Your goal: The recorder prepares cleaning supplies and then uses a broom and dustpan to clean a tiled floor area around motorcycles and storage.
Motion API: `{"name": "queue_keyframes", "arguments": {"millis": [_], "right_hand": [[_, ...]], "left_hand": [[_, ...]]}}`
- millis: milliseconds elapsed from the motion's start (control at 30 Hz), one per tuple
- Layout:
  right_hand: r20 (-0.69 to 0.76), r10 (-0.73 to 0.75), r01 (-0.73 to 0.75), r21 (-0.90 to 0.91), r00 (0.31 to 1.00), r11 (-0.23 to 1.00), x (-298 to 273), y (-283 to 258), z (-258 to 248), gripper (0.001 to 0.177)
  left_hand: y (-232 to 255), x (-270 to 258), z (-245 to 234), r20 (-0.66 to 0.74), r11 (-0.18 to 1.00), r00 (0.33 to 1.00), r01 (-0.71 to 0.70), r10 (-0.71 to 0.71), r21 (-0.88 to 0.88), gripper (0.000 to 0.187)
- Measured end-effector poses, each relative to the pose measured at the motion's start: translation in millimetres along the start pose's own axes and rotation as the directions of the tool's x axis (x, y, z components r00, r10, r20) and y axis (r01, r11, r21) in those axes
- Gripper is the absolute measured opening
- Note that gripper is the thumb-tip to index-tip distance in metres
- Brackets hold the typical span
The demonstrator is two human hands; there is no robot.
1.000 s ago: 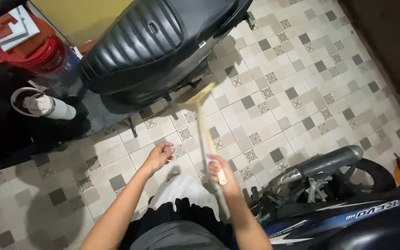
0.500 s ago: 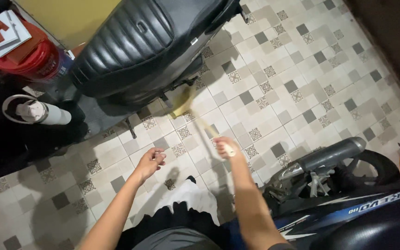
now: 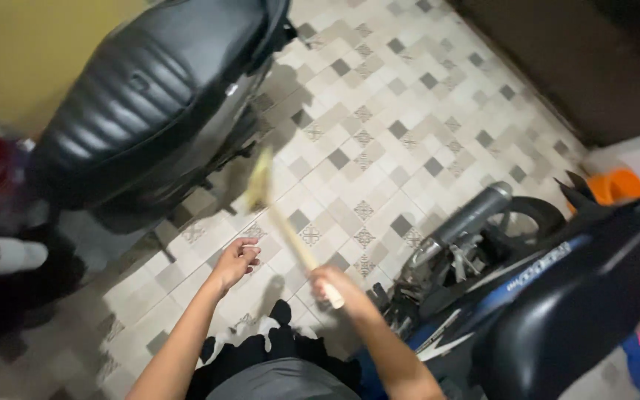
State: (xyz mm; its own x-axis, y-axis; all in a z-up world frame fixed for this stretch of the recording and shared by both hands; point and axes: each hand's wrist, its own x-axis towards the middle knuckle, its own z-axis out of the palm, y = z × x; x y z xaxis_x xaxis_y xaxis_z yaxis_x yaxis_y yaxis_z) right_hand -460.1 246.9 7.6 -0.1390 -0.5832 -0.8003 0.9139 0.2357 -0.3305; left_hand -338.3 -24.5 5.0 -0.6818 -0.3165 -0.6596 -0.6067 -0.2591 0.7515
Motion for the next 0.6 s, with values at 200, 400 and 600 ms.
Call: {"name": "queue_keyframes", "arguments": {"millis": [200, 400, 600], "right_hand": [[0.153, 0.267, -0.287, 0.126, 0.952, 0.95, -4, 16, -11, 0.019], [-0.46, -0.038, -0.102, -0.275, 0.887, 0.956, 21, -53, -96, 0.013], [-0.551, -0.436, -0.111, -0.701, 0.712, 0.704, 58, -114, -58, 0.022]], "left_hand": [[46, 18, 34, 0.076, 0.998, 0.997, -0.032, 0.028, 0.048, 0.04], [42, 48, 13, 0.126, 0.999, 0.992, -0.023, 0.019, 0.034, 0.039], [91, 95, 9, 0.189, 0.997, 0.982, -0.014, 0.0, 0.076, 0.04]]}}
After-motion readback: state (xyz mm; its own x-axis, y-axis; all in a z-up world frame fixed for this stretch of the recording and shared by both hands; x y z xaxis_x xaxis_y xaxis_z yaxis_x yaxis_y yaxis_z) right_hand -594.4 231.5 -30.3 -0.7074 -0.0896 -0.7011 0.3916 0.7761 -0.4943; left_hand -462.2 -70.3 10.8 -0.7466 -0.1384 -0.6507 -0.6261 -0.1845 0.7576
